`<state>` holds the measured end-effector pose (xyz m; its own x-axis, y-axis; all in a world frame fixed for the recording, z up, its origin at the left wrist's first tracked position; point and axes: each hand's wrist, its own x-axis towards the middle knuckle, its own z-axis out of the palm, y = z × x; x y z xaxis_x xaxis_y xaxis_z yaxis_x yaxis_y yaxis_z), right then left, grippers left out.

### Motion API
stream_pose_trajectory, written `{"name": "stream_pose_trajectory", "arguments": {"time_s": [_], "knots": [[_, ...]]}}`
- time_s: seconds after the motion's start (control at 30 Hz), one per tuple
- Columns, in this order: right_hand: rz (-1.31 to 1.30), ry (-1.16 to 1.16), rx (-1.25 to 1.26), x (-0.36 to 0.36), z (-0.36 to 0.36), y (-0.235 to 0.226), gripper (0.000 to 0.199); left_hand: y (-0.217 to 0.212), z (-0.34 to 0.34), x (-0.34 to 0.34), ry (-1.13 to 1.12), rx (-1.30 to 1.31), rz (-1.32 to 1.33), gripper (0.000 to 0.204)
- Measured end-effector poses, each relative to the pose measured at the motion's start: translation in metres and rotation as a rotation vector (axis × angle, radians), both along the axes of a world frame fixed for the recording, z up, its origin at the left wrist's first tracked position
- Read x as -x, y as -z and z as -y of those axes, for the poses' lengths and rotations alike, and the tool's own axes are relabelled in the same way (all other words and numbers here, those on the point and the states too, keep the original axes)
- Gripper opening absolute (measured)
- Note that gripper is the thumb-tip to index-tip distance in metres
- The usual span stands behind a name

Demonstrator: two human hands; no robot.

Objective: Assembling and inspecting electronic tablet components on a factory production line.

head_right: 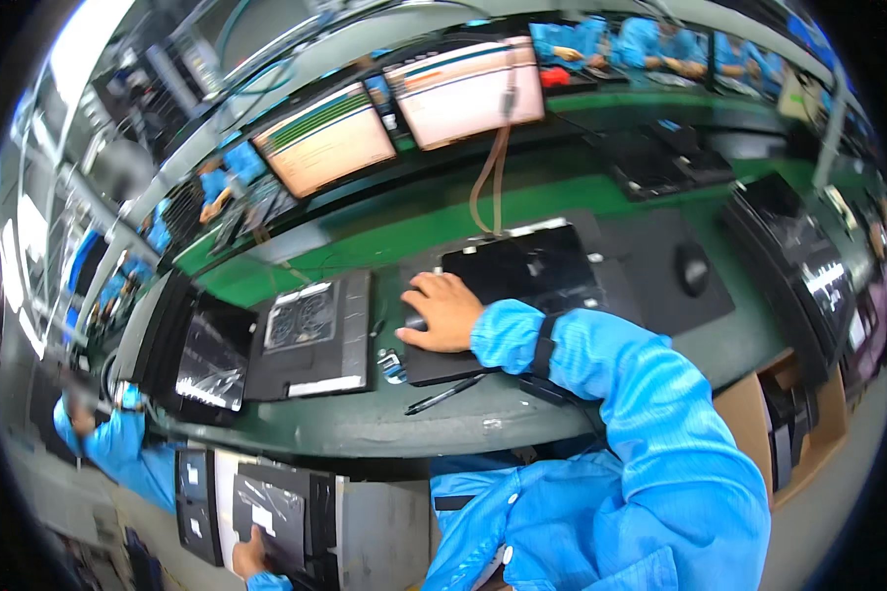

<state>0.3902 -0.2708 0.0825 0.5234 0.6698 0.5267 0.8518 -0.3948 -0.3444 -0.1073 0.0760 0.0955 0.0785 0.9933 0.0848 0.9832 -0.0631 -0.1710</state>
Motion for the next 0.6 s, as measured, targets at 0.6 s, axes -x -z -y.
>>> {"name": "stream_pose_trajectory", "arguments": {"time_s": [0.6], "knots": [[-1.033, 0.813, -1.074, -0.245, 0.395, -0.046, 0.055, 0.079, 0.192, -0.226, 1.324, -0.026, 1.018, 0.014]]}}
